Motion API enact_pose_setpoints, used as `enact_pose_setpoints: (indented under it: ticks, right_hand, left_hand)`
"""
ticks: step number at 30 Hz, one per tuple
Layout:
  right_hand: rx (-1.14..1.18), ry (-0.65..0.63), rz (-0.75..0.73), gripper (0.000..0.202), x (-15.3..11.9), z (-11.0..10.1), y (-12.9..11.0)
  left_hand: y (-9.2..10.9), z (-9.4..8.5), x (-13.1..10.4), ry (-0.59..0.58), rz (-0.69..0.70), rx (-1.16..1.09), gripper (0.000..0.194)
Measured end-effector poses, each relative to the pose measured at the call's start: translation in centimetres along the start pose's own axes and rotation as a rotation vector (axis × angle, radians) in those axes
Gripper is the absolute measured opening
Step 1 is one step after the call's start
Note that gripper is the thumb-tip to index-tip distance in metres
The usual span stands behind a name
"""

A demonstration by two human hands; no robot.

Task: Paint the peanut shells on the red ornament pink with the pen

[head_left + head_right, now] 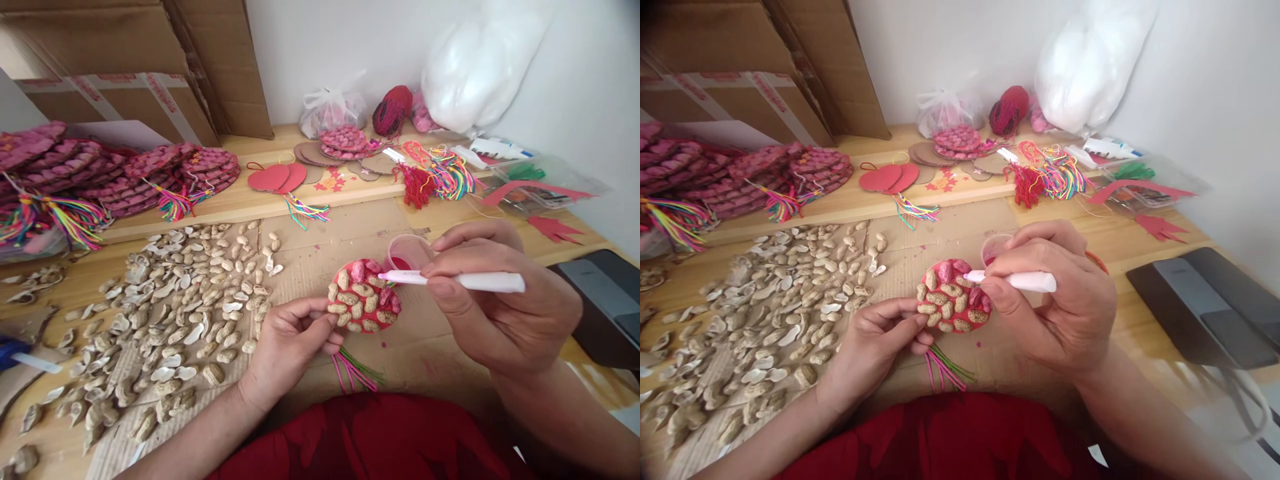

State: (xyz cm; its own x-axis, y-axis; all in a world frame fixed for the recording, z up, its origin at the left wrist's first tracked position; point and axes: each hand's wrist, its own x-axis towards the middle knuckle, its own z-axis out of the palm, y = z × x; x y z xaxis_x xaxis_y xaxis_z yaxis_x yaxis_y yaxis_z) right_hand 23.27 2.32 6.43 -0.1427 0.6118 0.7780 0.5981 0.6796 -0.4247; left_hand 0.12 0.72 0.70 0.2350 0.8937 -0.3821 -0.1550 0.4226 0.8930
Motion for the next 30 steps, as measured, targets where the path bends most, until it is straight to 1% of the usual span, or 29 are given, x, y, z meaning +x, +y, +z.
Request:
enact_pose_setpoints:
  ticks: [6, 11, 16, 23, 28, 30]
  right_hand:
    - [0.018, -0.033, 0.011, 0.017, 0.01, 0.08, -0.05]
    - [0.011, 0.002, 0.018, 0.018, -0.05, -0.05, -0.06]
    - [0.031, -0.049, 0.008, 0.016, -0.06, 0.02, -0.15]
    - [0.033, 0.016, 0.016, 0.015, -0.10, -0.01, 0.11]
    - [0.047, -0.031, 0.047, 0.014, -0.04, -0.05, 0.03]
    - [0.024, -0.010, 0.061, 0.012, -0.02, -0.09, -0.04]
  left_hand:
    - [-0.05, -0.04, -0.03, 0.004, -0.008, 0.010, 0.022]
    - [-0.17, -0.08, 0.00, 0.001, -0.003, 0.002, 0.020]
    - [-0.05, -0.02, 0.07, 0.003, -0.005, 0.006, 0.018]
    - [-0.10, 0.02, 0.15, 0.005, -0.002, -0.017, 0.016]
    - [-0.14, 0.01, 0.16, -0.003, 0.007, -0.014, 0.017]
    - [-0.13, -0.01, 0.13, -0.001, 0.004, -0.015, 0.017]
